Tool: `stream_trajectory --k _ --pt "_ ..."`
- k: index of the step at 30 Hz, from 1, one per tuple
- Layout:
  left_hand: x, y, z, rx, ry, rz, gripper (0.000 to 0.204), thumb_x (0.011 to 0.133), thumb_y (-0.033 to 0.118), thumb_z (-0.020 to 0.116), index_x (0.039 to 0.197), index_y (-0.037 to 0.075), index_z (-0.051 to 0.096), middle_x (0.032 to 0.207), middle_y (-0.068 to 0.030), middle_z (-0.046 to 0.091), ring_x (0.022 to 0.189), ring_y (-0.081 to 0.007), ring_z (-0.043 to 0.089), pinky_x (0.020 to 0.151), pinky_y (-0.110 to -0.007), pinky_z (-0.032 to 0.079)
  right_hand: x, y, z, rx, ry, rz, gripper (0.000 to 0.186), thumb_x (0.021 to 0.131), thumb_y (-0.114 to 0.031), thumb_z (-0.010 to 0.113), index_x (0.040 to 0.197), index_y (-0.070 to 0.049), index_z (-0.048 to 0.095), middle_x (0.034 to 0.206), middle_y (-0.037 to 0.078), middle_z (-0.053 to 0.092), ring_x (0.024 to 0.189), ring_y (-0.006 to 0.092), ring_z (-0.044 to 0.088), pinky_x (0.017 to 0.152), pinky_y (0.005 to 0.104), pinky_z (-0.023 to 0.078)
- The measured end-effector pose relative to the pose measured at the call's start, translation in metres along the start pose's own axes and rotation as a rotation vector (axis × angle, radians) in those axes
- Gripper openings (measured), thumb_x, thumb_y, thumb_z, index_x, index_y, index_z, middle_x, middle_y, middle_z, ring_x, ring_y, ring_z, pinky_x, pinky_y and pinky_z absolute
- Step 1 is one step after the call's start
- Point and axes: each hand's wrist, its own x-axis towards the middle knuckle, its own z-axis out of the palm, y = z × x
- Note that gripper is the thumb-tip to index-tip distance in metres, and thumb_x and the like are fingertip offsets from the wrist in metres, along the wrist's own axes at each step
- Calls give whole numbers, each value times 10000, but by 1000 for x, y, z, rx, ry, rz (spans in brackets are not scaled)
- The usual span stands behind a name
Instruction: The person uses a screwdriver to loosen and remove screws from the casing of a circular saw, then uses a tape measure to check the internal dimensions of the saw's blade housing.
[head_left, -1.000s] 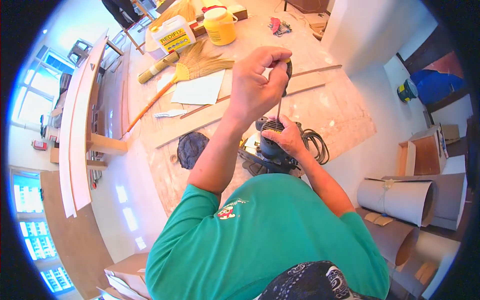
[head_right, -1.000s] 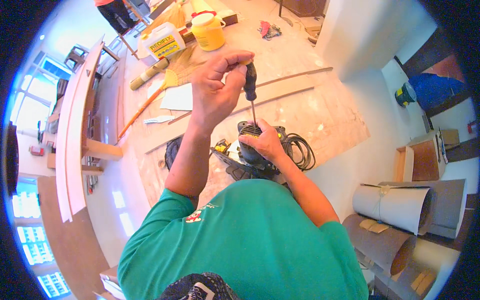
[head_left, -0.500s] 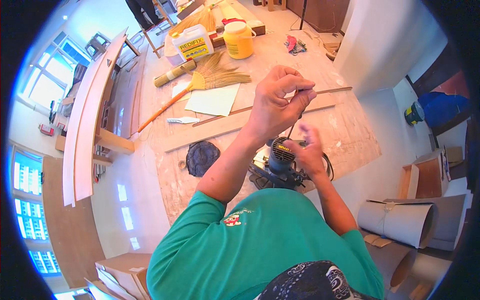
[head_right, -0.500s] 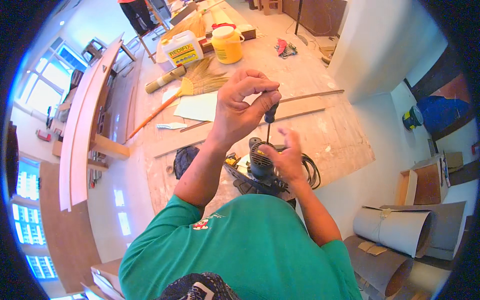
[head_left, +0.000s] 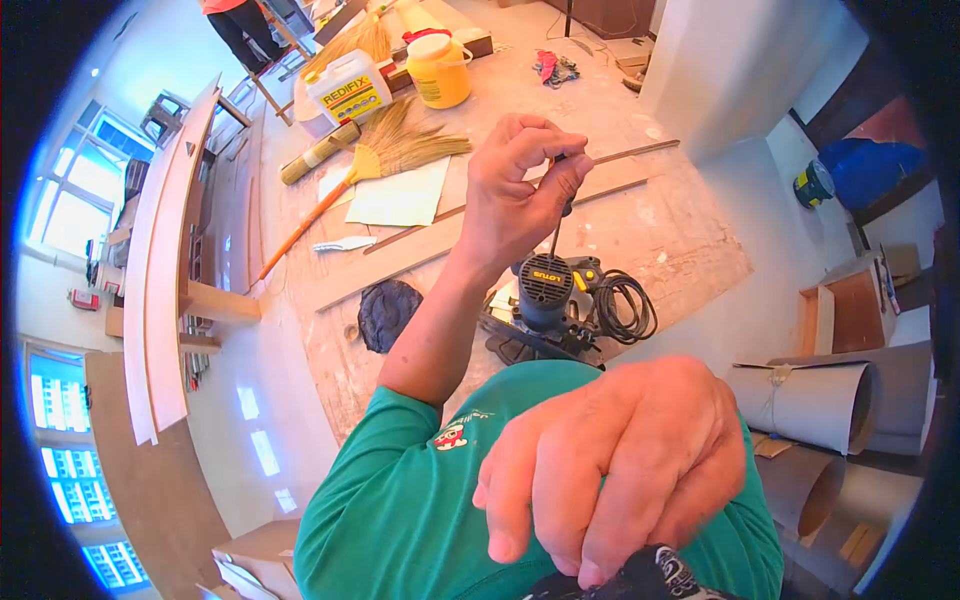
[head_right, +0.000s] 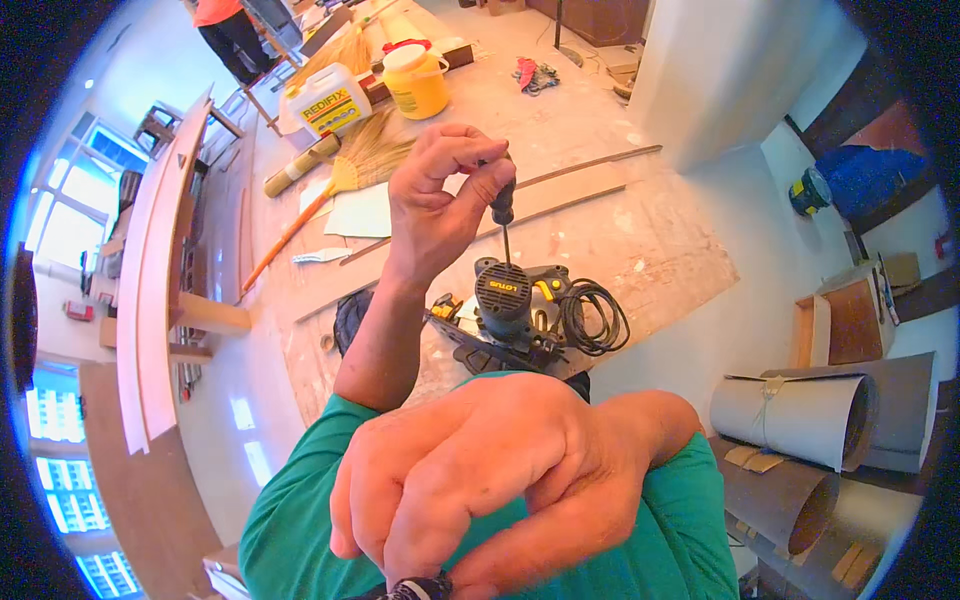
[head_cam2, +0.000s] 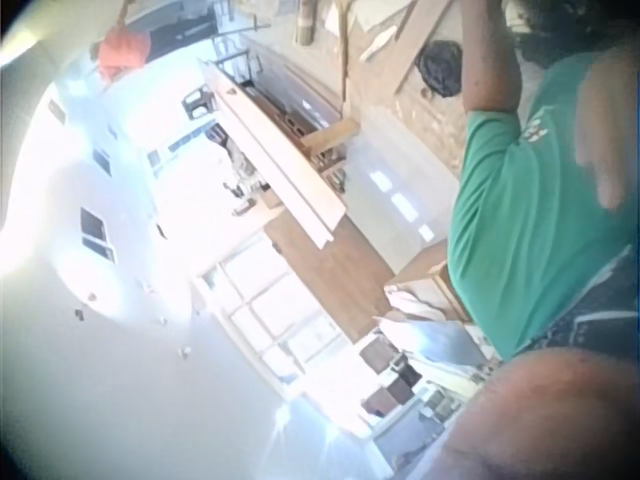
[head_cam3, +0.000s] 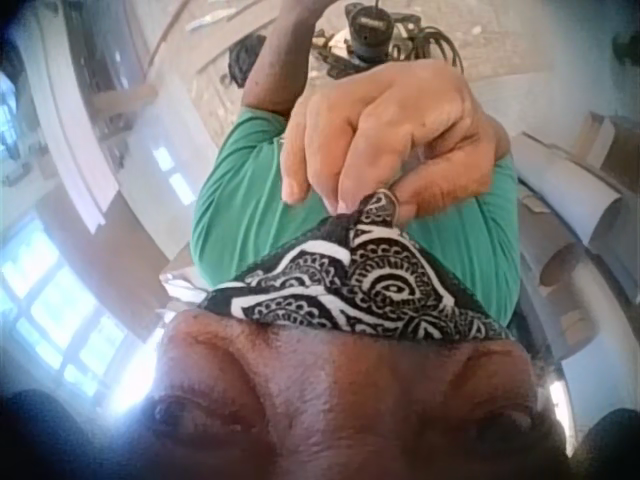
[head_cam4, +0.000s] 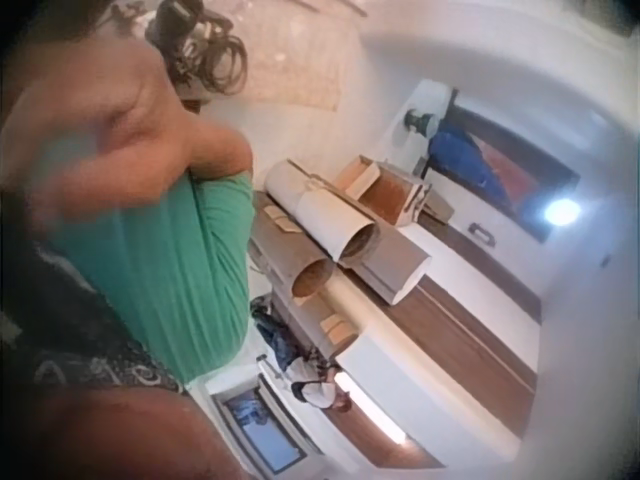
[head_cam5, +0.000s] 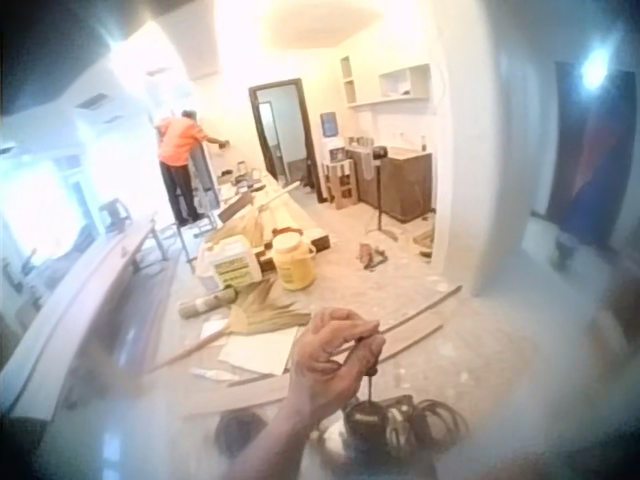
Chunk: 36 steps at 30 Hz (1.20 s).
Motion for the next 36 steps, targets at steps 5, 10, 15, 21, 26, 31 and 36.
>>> stream_trajectory --k 5,10,15,21,26,31,36 --pt "-2 -7 -1 9 35 -24 222 878 4 822 1088 54 766 1039 -79 696 903 -153 649 798 -287 535 -8 8 7 -125 -16 56 207 1016 -147 622 1034 22 741 1074 164 695 1157 415 633 1021 584 443" --pt "1 1 2 19 51 -9 265 851 8 837 1102 49 764 1004 -96 707 886 -172 669 793 -306 539 -9 9 4 -214 -102 78 220 1027 -175 630 1081 14 729 1113 168 690 1152 414 639 1026 566 458" --pt "6 11 3 74 95 31 238 857 1 814 1085 11 747 980 -140 720 852 -224 702 740 -326 562 -27 -2 3 -461 214 144 245 954 -127 753 1135 33 712 1135 195 689 1164 354 655 1006 469 521" --pt "7 4 -3 22 50 44 179 862 -23 772 1034 4 733 991 -148 727 897 -256 718 794 -345 573 -89 23 -37 -1100 900 62 221 990 -115 693 1161 25 692 1210 171 656 1155 277 642 990 400 509" --pt "10 6 1 -7 93 74 190 844 -19 796 1021 13 733 1026 -145 710 900 -252 711 743 -322 558 -153 61 -100 -1234 1373 236 341 996 -172 706 1268 21 636 1251 127 616 1212 237 600 1017 371 476" --pt "4 5 6 92 78 -4 253 807 10 854 1033 29 743 1016 -133 702 875 -240 706 710 -325 548 -173 92 -121 -1434 1050 434 621 879 -289 841 1355 5 573 1278 169 615 1213 305 603 1047 409 475" --pt "6 -1 3 41 11 59 250 823 -7 822 1062 27 752 995 -145 723 886 -247 727 751 -343 571 -181 115 -129 -1461 932 644 650 829 -307 874 1320 11 592 1246 190 635 1148 314 642 1011 391 506"
